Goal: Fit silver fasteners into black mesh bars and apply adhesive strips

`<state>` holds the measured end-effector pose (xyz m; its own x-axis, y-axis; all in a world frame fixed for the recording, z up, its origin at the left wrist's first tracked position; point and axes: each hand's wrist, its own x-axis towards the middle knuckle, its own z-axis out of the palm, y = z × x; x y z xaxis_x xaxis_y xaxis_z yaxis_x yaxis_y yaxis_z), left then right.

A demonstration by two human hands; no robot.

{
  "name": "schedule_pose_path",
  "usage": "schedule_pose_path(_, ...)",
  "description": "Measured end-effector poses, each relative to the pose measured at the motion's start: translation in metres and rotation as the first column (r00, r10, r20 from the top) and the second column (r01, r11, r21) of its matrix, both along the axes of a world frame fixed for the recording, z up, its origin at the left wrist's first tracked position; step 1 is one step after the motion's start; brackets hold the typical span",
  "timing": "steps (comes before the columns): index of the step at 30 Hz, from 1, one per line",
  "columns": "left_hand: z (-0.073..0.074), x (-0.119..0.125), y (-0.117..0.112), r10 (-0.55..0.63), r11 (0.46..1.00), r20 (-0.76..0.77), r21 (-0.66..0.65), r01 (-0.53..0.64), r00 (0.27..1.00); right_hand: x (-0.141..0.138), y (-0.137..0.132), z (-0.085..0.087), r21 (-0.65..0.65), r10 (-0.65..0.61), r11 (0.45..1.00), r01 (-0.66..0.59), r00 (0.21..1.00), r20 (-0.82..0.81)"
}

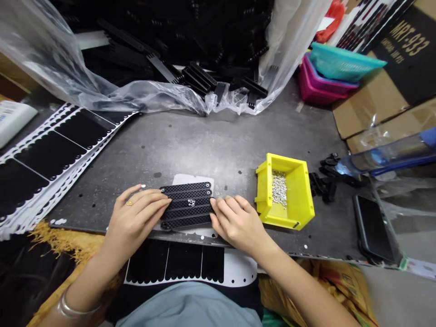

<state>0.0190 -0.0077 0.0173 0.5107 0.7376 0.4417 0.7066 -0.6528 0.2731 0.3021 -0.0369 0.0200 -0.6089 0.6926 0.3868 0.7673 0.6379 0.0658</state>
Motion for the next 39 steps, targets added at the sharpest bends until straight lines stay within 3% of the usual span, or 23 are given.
schedule_pose_path(8, -0.002, -0.006, -0.001, 0.082, 0.991, 0.008, -0.102, -0.081, 0.997, 0.009, 0.009, 0.003, 0.041, 0.105, 0.993, -0.107, 0.993, 0.049)
schedule_pose_path(14, -0.005, -0.005, -0.003, 0.083, 0.989, 0.052, -0.123, -0.076, 0.995, -0.002, 0.002, 0.009, -0.046, 0.027, 0.999, -0.025, 0.998, 0.048)
schedule_pose_path(19, -0.009, -0.009, -0.013, 0.026, 1.000, 0.070, -0.001, -0.026, 0.997, -0.001, 0.004, 0.014, 0.024, 0.063, 0.997, -0.068, 0.987, 0.148)
schedule_pose_path(24, -0.016, -0.011, -0.024, 0.014, 0.999, 0.084, 0.046, -0.018, 0.996, 0.008, 0.013, 0.016, -0.029, 0.147, 0.989, -0.144, 0.978, 0.149)
schedule_pose_path(30, -0.017, -0.004, -0.035, 0.099, 0.995, 0.096, -0.013, -0.098, 0.990, -0.011, 0.000, 0.013, -0.068, -0.044, 0.996, 0.052, 0.992, 0.121)
schedule_pose_path(36, -0.006, -0.002, -0.027, 0.099, 0.995, 0.077, -0.010, -0.098, 0.992, 0.004, 0.010, 0.014, -0.019, 0.140, 0.990, -0.139, 0.978, 0.156)
schedule_pose_path(39, 0.000, 0.010, -0.014, 0.060, 0.998, 0.061, -0.038, -0.058, 0.996, 0.006, 0.015, 0.013, -0.053, 0.141, 0.989, -0.136, 0.985, 0.103)
